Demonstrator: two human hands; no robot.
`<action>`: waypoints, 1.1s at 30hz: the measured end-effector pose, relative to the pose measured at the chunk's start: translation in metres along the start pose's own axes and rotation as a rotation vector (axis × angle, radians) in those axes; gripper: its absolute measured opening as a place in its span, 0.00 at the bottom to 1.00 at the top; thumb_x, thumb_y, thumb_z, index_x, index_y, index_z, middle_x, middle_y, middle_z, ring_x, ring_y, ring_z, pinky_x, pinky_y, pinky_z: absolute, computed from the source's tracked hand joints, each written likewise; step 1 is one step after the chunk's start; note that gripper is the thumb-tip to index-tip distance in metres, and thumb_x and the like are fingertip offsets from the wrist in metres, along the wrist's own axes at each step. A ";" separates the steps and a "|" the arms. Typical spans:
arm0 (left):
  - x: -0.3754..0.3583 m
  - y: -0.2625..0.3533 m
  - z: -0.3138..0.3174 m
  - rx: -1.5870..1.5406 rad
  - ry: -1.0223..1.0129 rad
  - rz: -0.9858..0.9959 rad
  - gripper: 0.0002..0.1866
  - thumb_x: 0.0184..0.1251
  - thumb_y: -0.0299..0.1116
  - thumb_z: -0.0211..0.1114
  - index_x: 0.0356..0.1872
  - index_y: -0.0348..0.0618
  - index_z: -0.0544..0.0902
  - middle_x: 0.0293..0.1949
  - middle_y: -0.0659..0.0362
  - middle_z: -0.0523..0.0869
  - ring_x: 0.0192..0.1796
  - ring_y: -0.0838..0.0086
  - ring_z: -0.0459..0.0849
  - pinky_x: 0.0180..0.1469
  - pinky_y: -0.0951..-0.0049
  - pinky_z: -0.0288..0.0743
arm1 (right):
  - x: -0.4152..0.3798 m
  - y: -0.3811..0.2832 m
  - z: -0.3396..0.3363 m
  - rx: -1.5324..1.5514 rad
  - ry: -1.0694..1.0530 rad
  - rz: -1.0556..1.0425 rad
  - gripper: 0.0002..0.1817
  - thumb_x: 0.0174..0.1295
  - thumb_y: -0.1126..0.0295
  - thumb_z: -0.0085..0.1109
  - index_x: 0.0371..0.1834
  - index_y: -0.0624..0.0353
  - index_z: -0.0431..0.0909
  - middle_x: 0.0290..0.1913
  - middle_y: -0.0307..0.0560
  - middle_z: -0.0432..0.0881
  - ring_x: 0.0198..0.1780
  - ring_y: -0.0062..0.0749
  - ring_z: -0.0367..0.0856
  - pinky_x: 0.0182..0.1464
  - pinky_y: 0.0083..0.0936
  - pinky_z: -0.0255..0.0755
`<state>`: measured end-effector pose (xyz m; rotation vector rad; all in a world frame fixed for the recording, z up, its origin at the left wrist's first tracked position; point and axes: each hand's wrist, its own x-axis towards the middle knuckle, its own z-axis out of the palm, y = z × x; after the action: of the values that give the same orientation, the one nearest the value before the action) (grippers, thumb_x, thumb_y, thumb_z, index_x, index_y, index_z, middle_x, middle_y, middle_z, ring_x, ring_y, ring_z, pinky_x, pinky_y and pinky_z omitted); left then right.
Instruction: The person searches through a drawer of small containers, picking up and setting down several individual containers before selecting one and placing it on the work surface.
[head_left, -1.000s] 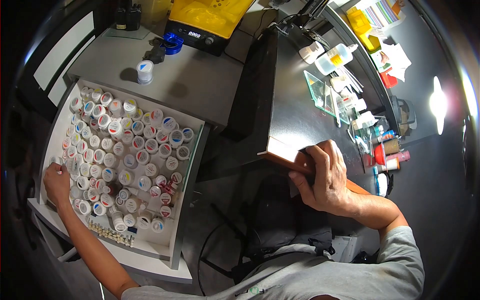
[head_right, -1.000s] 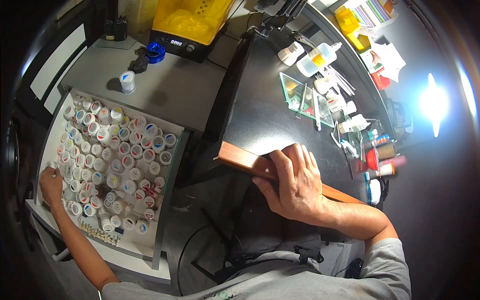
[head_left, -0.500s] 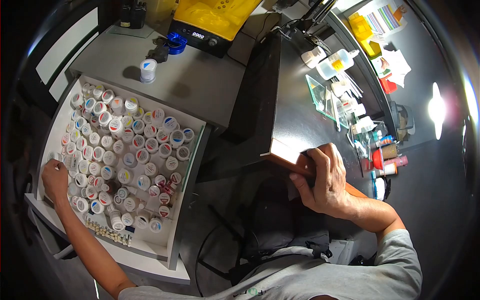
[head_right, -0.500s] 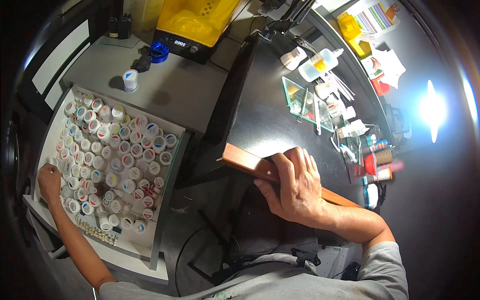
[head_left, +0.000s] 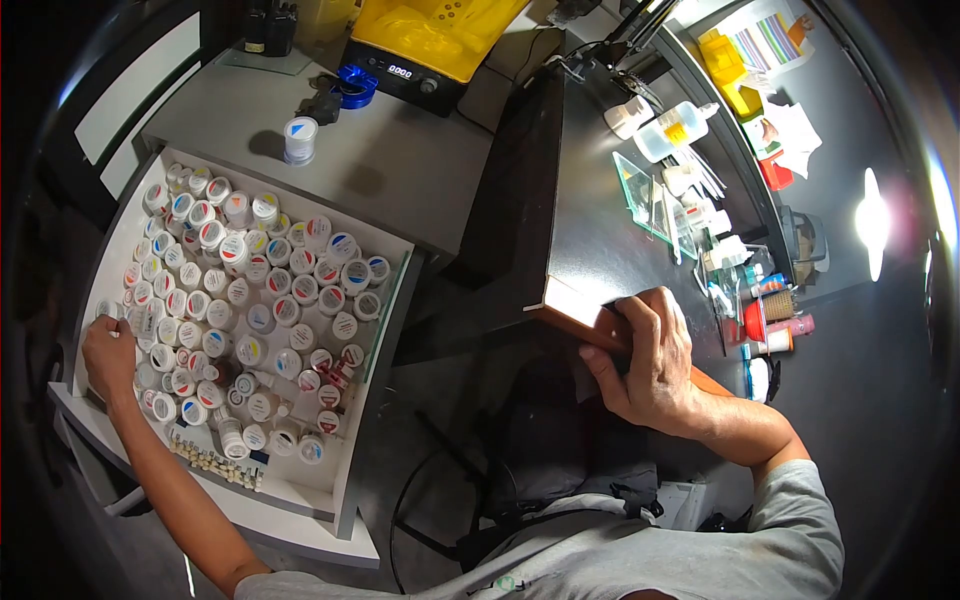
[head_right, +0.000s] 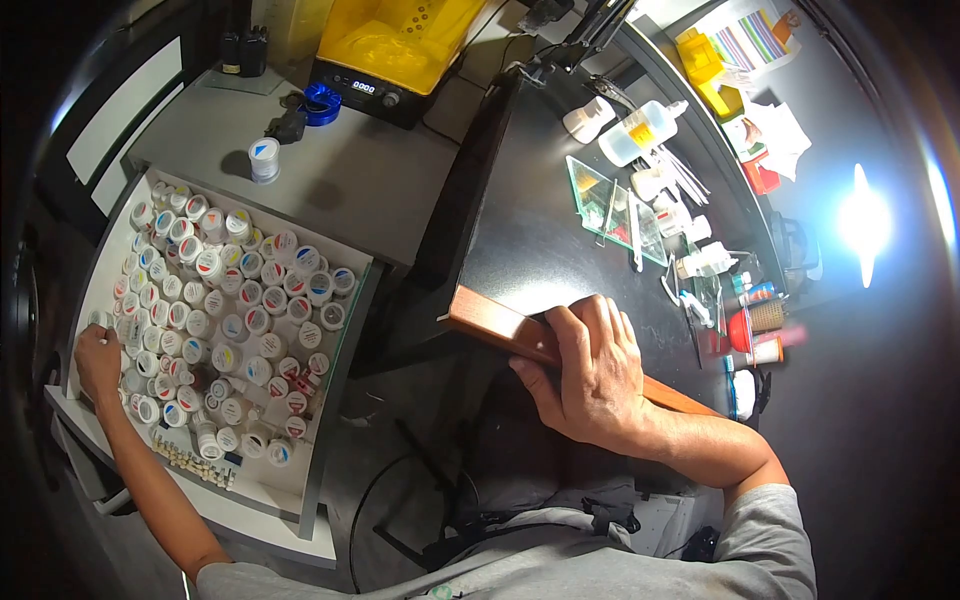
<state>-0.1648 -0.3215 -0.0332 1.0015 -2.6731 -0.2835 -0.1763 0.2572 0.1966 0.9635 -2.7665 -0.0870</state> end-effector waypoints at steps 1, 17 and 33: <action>-0.001 0.001 -0.001 -0.001 0.010 -0.001 0.09 0.63 0.34 0.65 0.34 0.37 0.84 0.39 0.45 0.87 0.43 0.45 0.85 0.44 0.52 0.77 | 0.000 0.000 0.000 -0.005 0.000 0.003 0.29 0.60 0.61 0.69 0.58 0.63 0.65 0.41 0.56 0.71 0.40 0.46 0.70 0.43 0.44 0.64; 0.003 -0.011 0.007 -0.018 0.006 0.040 0.06 0.59 0.30 0.64 0.33 0.38 0.84 0.39 0.45 0.87 0.43 0.46 0.86 0.45 0.52 0.78 | 0.000 -0.001 0.001 -0.004 0.003 0.010 0.29 0.60 0.61 0.69 0.57 0.63 0.65 0.41 0.55 0.71 0.40 0.46 0.70 0.43 0.44 0.64; -0.001 0.003 -0.001 -0.015 -0.012 -0.035 0.12 0.65 0.36 0.61 0.38 0.36 0.85 0.41 0.43 0.87 0.43 0.44 0.85 0.45 0.50 0.77 | 0.002 -0.002 0.000 -0.016 0.002 0.026 0.27 0.60 0.59 0.69 0.53 0.63 0.68 0.40 0.55 0.70 0.40 0.45 0.70 0.42 0.43 0.64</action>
<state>-0.1659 -0.3185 -0.0318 1.0464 -2.6625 -0.3170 -0.1763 0.2543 0.1971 0.9237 -2.7711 -0.1033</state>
